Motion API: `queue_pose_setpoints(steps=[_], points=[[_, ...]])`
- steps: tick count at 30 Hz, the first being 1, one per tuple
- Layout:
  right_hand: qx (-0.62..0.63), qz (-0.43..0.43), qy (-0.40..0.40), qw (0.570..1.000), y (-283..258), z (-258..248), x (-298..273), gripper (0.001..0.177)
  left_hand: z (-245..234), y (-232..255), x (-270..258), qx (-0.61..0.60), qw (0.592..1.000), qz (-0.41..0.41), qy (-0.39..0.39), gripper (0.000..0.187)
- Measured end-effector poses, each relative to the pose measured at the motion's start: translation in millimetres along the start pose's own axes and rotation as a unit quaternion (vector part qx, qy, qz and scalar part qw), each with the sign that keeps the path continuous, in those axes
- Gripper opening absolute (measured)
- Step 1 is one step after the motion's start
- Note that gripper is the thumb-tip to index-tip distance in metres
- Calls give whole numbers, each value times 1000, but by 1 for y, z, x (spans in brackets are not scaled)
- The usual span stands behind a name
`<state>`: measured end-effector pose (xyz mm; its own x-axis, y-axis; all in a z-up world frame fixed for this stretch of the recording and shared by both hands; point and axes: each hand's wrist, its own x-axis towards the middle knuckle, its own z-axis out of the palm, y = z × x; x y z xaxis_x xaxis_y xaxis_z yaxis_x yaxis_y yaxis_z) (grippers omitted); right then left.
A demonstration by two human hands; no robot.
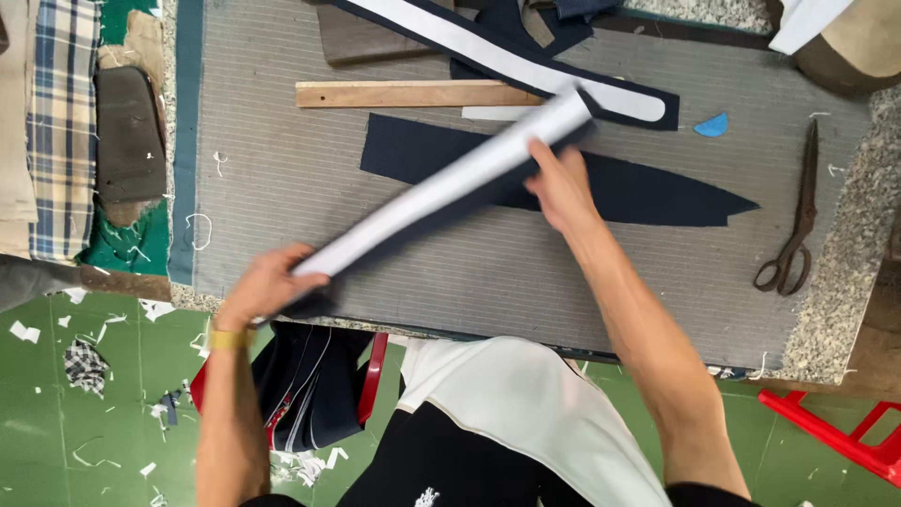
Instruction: The person uses shears to cut a dark fabric piece along white paper templates placed on a cutting table. They repeatedly trim the edges, reposition the fabric, and separate the cut strips from the main piece.
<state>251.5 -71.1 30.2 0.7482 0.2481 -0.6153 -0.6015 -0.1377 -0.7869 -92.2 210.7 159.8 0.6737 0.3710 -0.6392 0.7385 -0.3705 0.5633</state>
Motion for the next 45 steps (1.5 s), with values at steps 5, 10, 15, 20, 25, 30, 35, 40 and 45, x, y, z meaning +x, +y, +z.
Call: queue_pose_setpoints(steps=[5,10,15,20,25,30,35,40,45], points=[[149,-69,-266,950,-177,147,-56,30,-59,-20,-2,-12,988,11,156,51],[-70,-299,-342,888,-215,173,-67,33,-53,-24,6,-123,943,29,308,42],[-254,-407,-177,859,-141,59,-45,42,11,-55,38,130,891,111,422,61],[-359,-420,104,827,-31,-134,-23,26,64,-10,72,202,854,159,453,41],[-546,-392,309,673,44,-293,7,35,101,32,140,178,859,144,458,49],[-557,-249,296,735,23,-311,-5,60,137,37,216,254,827,29,500,39],[-551,-187,243,776,56,-363,60,38,133,24,230,194,851,33,487,24],[-518,-242,231,787,46,-362,46,25,126,25,205,47,877,114,464,17],[-172,-138,67,973,10,-347,-17,27,121,55,139,-325,871,87,358,15]])
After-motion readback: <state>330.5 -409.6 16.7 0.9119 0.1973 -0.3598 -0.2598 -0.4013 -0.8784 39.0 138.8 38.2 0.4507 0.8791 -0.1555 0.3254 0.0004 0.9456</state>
